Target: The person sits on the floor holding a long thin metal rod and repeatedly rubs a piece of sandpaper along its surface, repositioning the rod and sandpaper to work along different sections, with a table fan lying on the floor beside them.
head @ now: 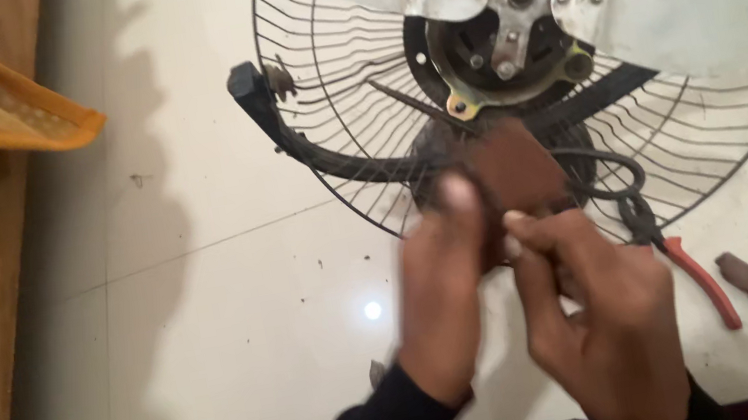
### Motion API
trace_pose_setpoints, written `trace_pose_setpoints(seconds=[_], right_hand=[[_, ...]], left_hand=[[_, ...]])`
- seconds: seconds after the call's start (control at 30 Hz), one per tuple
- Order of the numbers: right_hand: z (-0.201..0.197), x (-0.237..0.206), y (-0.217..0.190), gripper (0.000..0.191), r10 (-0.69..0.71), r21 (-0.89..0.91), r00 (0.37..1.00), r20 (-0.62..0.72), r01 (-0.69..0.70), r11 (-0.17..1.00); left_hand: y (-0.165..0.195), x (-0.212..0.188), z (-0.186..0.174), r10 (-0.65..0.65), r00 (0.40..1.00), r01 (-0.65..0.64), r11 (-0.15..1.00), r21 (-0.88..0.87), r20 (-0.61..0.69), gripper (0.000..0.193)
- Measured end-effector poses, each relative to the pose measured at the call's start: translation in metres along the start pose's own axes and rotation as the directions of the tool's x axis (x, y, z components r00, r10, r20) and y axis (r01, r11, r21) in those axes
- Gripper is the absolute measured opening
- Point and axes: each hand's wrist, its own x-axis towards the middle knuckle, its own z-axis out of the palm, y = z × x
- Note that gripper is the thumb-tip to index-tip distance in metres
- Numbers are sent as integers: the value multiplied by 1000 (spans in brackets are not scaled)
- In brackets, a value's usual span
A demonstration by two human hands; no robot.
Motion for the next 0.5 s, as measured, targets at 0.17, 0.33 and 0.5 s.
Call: trace_pose_setpoints(seconds=[0.17,0.33,0.5], right_hand=[[3,-4,7,11,-24,120,998,-54,31,992],[6,-10,9,10,-58,104,997,-49,63,993],[2,3,7,12,95,87,995,-29,-93,992]], left_hand=[[11,0,2,-17,998,19,999,-35,68,60],[2,1,-2,78,997,-75,992,103,-29,57],[-11,-7,-7,159,987,-163,935,316,39,47]])
